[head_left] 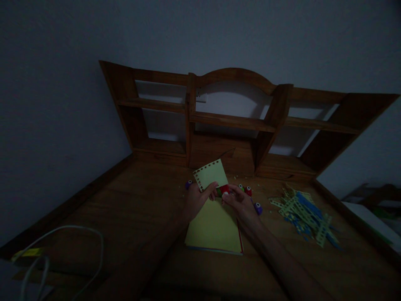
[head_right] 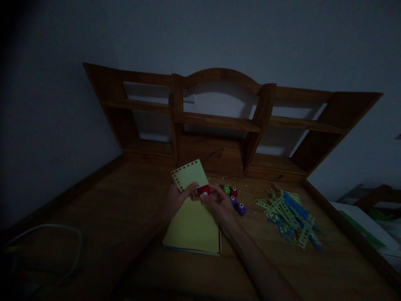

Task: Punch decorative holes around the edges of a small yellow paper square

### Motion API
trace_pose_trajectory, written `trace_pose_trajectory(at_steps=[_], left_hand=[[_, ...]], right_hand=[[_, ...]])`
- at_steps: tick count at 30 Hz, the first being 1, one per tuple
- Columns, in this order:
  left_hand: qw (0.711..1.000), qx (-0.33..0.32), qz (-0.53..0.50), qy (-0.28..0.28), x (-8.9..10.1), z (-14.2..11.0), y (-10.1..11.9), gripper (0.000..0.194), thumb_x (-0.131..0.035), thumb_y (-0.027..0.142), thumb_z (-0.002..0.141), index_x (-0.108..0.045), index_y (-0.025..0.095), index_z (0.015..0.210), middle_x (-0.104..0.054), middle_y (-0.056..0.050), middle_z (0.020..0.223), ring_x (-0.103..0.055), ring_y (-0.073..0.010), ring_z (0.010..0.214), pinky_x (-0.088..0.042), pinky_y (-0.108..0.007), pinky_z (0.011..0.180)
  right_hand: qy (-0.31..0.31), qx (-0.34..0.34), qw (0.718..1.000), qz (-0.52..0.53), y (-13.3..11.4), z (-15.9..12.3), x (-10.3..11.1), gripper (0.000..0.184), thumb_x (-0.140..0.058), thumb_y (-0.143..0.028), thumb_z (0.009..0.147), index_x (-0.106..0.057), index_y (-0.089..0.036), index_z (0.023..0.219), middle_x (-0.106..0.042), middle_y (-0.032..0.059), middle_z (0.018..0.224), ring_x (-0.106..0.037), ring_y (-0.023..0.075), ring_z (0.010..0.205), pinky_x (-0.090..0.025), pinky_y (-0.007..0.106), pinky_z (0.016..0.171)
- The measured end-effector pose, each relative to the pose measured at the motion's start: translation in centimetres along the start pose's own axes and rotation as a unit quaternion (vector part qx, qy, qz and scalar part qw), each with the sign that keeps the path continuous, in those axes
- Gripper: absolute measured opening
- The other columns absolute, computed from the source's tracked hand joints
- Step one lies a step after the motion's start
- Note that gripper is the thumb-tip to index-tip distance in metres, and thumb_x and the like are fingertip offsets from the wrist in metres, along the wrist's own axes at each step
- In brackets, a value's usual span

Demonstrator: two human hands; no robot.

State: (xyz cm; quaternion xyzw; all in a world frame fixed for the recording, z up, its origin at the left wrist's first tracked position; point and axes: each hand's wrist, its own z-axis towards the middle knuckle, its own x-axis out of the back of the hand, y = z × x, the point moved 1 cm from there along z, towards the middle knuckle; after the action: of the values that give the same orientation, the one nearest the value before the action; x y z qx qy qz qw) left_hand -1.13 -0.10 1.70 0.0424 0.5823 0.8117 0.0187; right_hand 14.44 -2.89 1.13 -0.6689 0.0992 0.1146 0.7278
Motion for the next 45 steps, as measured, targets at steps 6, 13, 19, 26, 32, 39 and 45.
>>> trace_pose_trajectory(at_steps=[6,13,19,26,32,39,45], left_hand=[[1.000,0.007,0.013,-0.005,-0.1,-0.1,0.0,0.036,-0.057,0.041,0.083,-0.063,0.013,0.059,-0.064,-0.004,0.054,-0.059,-0.0141,0.050,-0.046,-0.023,0.053],[1.000,-0.001,0.013,-0.002,-0.2,-0.3,-0.5,0.035,-0.057,0.043,0.083,-0.063,0.014,0.062,-0.064,-0.004,0.054,-0.060,-0.0145,0.050,-0.047,-0.023,0.052],[1.000,-0.004,0.029,0.009,-0.2,-0.3,-0.9,0.035,-0.059,0.044,0.081,-0.063,0.015,0.062,-0.066,-0.004,0.056,-0.062,-0.0165,0.054,-0.048,-0.024,0.053],[1.000,-0.006,0.015,-0.022,-0.4,-0.1,-1.1,0.036,-0.058,0.044,0.082,-0.062,0.014,0.064,-0.064,-0.004,0.055,-0.060,-0.0153,0.050,-0.047,-0.024,0.051],[0.997,-0.020,-0.001,-0.074,-0.6,-0.2,-1.1,0.036,-0.052,0.043,0.086,-0.059,0.015,0.064,-0.061,-0.002,0.057,-0.057,-0.0136,0.052,-0.046,-0.024,0.053],[0.995,-0.025,0.007,-0.092,-0.5,-0.3,-1.0,0.035,-0.051,0.042,0.086,-0.054,0.016,0.062,-0.054,0.000,0.055,-0.052,-0.0119,0.053,-0.043,-0.023,0.055],[0.995,-0.024,0.024,-0.093,-0.3,-0.2,-1.2,0.032,-0.052,0.040,0.086,-0.054,0.016,0.064,-0.054,0.001,0.056,-0.051,-0.0118,0.054,-0.041,-0.022,0.056]], right_hand=[[-0.003,0.005,1.000,-0.007,0.3,0.1,0.1,0.045,-0.085,-0.038,0.054,-0.066,-0.022,0.091,-0.067,0.0013,0.073,-0.059,0.0162,0.062,-0.047,0.030,0.062],[0.009,0.008,1.000,-0.009,0.9,0.4,0.2,0.046,-0.085,-0.040,0.051,-0.065,-0.022,0.089,-0.066,0.0009,0.072,-0.059,0.0157,0.060,-0.046,0.030,0.060],[0.000,0.009,1.000,-0.006,0.8,0.2,0.1,0.044,-0.085,-0.038,0.053,-0.066,-0.022,0.089,-0.066,0.0006,0.075,-0.058,0.0154,0.062,-0.045,0.030,0.062],[-0.022,0.004,1.000,0.003,0.2,0.2,0.4,0.036,-0.081,-0.035,0.064,-0.065,-0.021,0.092,-0.065,-0.0002,0.072,-0.057,0.0144,0.064,-0.044,0.029,0.067],[-0.023,0.019,1.000,0.003,0.2,0.4,0.5,0.031,-0.080,-0.038,0.065,-0.068,-0.021,0.088,-0.065,0.0005,0.078,-0.056,0.0135,0.066,-0.043,0.027,0.066],[-0.044,0.009,0.999,0.011,0.0,0.0,0.3,0.024,-0.077,-0.036,0.070,-0.069,-0.020,0.086,-0.064,0.0005,0.079,-0.054,0.0120,0.064,-0.042,0.027,0.067],[-0.033,-0.003,0.999,0.035,0.0,0.0,0.1,0.024,-0.078,-0.035,0.068,-0.069,-0.021,0.084,-0.064,-0.0005,0.076,-0.053,0.0111,0.061,-0.040,0.026,0.064]])
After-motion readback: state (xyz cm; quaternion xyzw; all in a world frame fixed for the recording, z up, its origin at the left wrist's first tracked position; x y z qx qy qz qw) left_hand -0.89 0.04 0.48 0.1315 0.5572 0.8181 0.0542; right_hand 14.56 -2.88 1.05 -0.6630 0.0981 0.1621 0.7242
